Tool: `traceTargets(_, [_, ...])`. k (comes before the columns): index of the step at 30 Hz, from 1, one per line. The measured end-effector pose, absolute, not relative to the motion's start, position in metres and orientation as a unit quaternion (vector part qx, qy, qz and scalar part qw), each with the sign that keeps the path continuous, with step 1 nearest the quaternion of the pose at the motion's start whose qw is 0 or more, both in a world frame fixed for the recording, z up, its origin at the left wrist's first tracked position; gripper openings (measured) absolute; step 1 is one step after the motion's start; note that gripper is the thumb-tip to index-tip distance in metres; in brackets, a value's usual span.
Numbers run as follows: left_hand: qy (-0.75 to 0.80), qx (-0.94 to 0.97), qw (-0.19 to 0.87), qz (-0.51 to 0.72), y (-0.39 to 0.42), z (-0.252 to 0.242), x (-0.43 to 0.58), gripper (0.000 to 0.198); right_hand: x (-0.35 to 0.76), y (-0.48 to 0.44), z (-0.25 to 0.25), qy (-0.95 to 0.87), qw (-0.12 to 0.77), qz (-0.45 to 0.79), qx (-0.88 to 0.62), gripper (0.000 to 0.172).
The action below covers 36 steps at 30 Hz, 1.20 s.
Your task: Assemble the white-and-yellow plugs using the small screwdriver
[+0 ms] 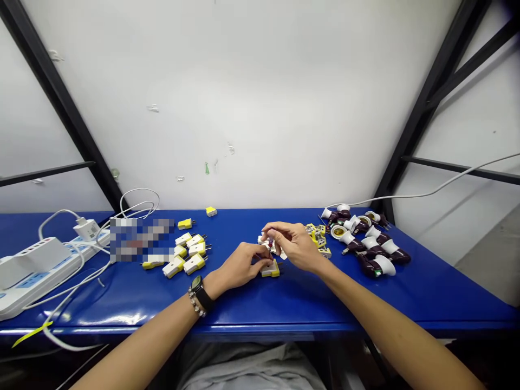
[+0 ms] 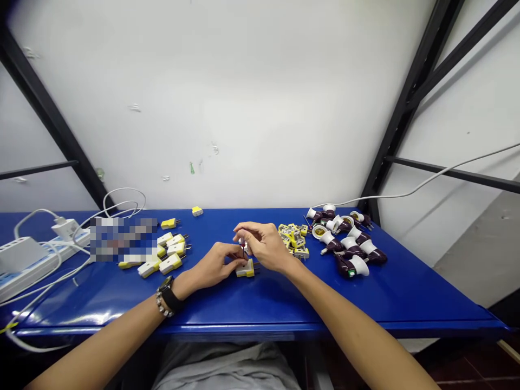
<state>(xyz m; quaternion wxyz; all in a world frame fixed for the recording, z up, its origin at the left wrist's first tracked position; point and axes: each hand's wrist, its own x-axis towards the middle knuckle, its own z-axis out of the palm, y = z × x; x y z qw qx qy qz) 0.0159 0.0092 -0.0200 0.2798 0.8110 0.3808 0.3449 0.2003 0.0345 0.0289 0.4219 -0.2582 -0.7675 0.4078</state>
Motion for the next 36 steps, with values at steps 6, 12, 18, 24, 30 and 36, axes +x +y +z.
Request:
traceTargets(6, [0.378, 0.815, 0.261, 0.352, 0.008, -0.021, 0.017, 0.011, 0.201, 0.035, 0.029, -0.746, 0.409, 0.468, -0.238, 0.029])
traceTargets(12, [0.379, 0.818, 0.239, 0.361, 0.007, -0.02, 0.018, 0.011, 0.198, 0.037, 0.022, -0.77, 0.452, 0.368, -0.259, 0.032])
traceTargets(18, [0.363, 0.784, 0.286, 0.416, 0.004, -0.015, 0.023, 0.023, 0.199, 0.034, 0.023, -0.767, 0.413, 0.426, -0.244, 0.041])
traceTargets(24, [0.387, 0.745, 0.332, 0.429, 0.005, -0.018, 0.025, 0.017, 0.197, 0.035, 0.018, -0.756, 0.472, 0.35, -0.289, 0.031])
traceTargets(30, [0.359, 0.748, 0.348, 0.437, 0.004, -0.018, 0.024, 0.018, 0.197, 0.03, 0.022, -0.782, 0.418, 0.396, -0.239, 0.041])
traceTargets(36, [0.376, 0.742, 0.308, 0.461, 0.006, -0.017, 0.026, 0.019, 0.198, 0.034, 0.017, -0.782, 0.432, 0.357, -0.273, 0.033])
